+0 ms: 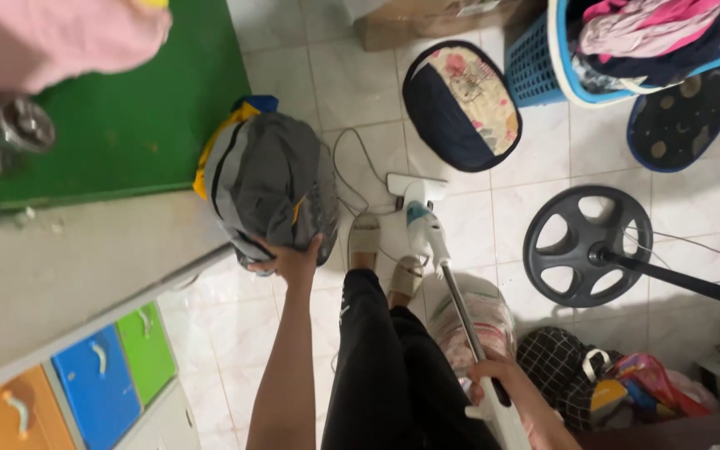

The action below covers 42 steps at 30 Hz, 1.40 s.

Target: Vacuuming the tiled floor in a bedroom and tidying up miscellaneous objects.

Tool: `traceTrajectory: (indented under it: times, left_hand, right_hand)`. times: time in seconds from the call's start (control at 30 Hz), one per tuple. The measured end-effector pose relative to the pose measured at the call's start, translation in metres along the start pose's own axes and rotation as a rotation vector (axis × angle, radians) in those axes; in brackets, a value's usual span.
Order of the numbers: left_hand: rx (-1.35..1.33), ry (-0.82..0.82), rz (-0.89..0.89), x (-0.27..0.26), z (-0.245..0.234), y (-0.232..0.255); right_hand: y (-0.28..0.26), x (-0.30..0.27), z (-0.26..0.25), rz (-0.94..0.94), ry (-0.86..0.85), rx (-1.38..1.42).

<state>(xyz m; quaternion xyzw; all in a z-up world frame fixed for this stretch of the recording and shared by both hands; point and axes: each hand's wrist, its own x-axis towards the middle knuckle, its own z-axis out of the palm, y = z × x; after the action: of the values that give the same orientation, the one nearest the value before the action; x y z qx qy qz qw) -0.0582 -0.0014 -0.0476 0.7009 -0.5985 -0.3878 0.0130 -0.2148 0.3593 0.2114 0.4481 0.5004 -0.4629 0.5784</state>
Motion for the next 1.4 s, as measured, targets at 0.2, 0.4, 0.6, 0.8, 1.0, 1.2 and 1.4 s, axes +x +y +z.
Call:
traceTrajectory:
  times: [0.2, 0.4, 0.6, 0.8, 1.0, 1.2, 1.4]
  left_hand:
    - [0.027, -0.055, -0.101, 0.063, 0.041, 0.116]
    - [0.067, 0.065, 0.015, 0.119, 0.078, 0.226]
    - [0.216, 0.029, -0.016, 0.18, 0.098, 0.328]
    - [0.207, -0.024, 0.228, 0.232, 0.087, 0.359]
    - [-0.069, 0.002, 0.7, 0.241, 0.073, 0.252]
    - [0.407, -0.441, 0.378, 0.096, 0.143, 0.067]
    - [0.476, -0.769, 0.507, -0.031, 0.197, 0.0]
  right_hand:
    - [0.023, 0.073, -0.047, -0.072, -0.077, -0.181]
    - [0.028, 0.071, -0.033, -0.158, -0.025, -0.352]
    - [0.052, 0.087, -0.064, -0.877, -0.323, -0.874]
    - [0.02, 0.053, 0.0, -0.017, -0.026, -0.23]
    - [0.073, 0.082, 0.002, -0.061, -0.147, 0.129]
    - [0.087, 0.037, 0.026, -0.113, -0.021, 0.507]
    - [0.142, 0.06, 0.022, -0.364, -0.135, 0.793]
